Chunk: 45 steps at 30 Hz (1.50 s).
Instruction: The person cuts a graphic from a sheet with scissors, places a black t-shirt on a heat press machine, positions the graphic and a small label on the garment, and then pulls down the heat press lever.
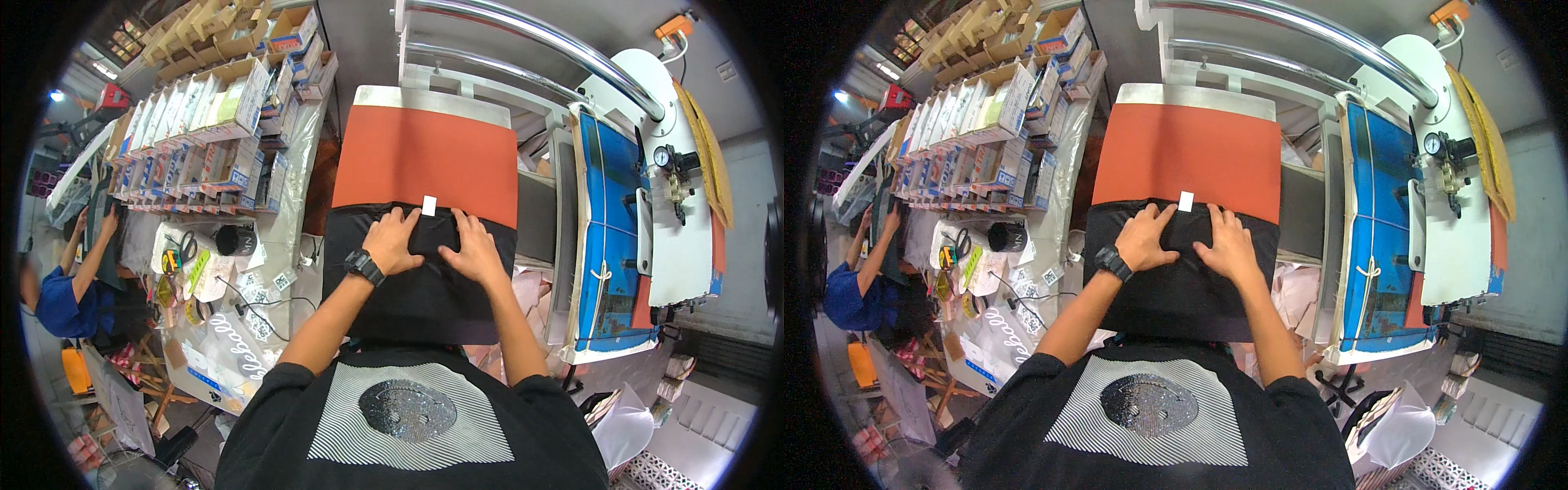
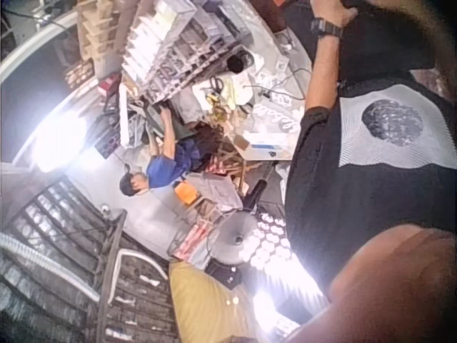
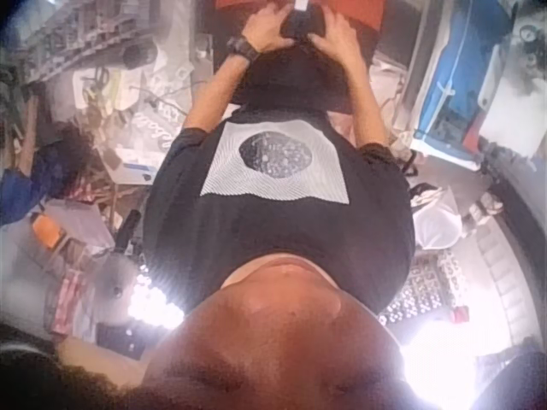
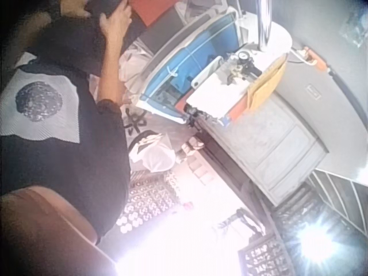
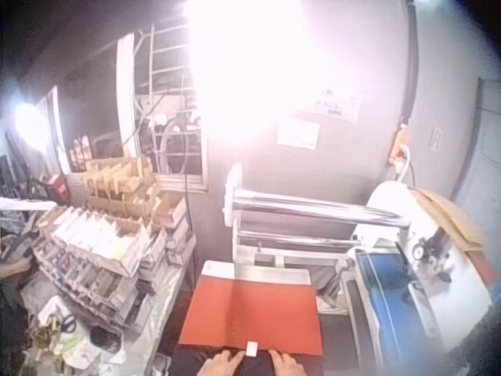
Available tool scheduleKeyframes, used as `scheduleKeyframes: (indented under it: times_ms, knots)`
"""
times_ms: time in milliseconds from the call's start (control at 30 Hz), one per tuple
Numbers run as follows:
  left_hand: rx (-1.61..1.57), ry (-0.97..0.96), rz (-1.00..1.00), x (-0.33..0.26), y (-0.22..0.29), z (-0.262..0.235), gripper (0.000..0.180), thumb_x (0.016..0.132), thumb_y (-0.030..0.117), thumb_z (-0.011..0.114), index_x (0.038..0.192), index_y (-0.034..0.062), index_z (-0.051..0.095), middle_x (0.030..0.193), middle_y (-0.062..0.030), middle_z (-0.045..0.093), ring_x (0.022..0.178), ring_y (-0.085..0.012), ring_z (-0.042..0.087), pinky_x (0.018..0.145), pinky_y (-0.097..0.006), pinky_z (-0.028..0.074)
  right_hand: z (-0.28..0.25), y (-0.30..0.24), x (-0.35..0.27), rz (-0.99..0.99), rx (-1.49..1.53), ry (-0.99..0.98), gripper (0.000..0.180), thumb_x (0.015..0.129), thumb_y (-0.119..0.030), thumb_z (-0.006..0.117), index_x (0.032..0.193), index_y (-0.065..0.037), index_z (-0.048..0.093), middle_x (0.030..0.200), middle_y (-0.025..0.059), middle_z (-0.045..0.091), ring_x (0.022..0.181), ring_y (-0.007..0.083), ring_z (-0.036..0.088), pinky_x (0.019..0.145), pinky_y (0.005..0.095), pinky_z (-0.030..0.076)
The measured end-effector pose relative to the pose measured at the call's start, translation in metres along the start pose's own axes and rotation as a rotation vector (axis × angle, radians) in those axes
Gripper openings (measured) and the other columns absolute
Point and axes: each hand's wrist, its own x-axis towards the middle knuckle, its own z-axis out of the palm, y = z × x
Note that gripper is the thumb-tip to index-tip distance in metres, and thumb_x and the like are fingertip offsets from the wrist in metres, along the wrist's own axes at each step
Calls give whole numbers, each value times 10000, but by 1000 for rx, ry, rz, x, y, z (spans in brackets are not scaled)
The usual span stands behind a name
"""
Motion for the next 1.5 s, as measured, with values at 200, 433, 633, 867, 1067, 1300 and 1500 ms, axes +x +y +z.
scheduleKeyframes:
  times_ms: [200, 433, 633, 867, 1067, 1300, 1500]
  knots:
    - [-155, 225, -157, 1, 10, 40, 624, 829, 234, 704, 1376, 21, 491, 1101, -236, 556, 939, -429, 623, 822, -482, 537, 54, -24, 3, -19, -176, 320, 381, 890, -225, 652, 1246, -99, 605, 1032, 105, 563, 966, 293, 566, 785, 439, 461]
    - [-132, 254, -62, 1, -6, 38, 598, 839, 225, 708, 1372, 45, 505, 1069, -207, 568, 978, -396, 613, 841, -458, 527, 26, 5, 0, -44, -222, 389, 481, 832, -43, 605, 1312, -54, 571, 1028, 123, 557, 969, 312, 570, 790, 439, 463]
    - [-245, 102, 42, 4, -24, 29, 752, 729, 179, 830, 1380, 57, 476, 1028, -179, 564, 948, -354, 610, 853, -438, 521, 21, -8, -11, 58, -24, 5, 696, 803, -176, 743, 1401, 8, 437, 1178, 227, 523, 1126, 398, 558, 953, 469, 489]
    - [-265, -86, 9, 12, -21, 8, 865, 636, 169, 889, 1374, 64, 450, 1209, -185, 558, 1141, -397, 570, 945, -457, 506, -9, 0, 9, -82, 48, -209, 880, 681, -93, 778, 1457, -29, 368, 1231, 255, 502, 1172, 446, 537, 978, 471, 489]
    - [-246, 159, 73, 10, -27, 0, 607, 735, 206, 820, 1263, 63, 558, 1097, -151, 582, 1010, -367, 590, 877, -460, 492, 2, 6, 5, 42, 157, 35, 683, 792, -178, 740, 1402, -50, 461, 1145, 223, 548, 1106, 430, 567, 937, 492, 474]
    - [12, 288, 106, 45, -65, 14, 157, 817, 181, 742, 890, 92, 637, 940, -18, 613, 952, -263, 591, 789, -417, 382, -9, 36, 55, 54, -164, 48, 281, 844, -246, 724, 1057, -90, 627, 1054, 122, 593, 1012, 327, 575, 883, 465, 416]
    - [23, 504, 149, 34, -41, 16, 231, 825, 170, 735, 1028, 85, 664, 964, -106, 586, 942, -305, 585, 812, -432, 423, 6, 24, 35, -158, -196, 366, 268, 842, -165, 696, 1089, -88, 626, 1036, 132, 574, 982, 325, 581, 888, 460, 417]
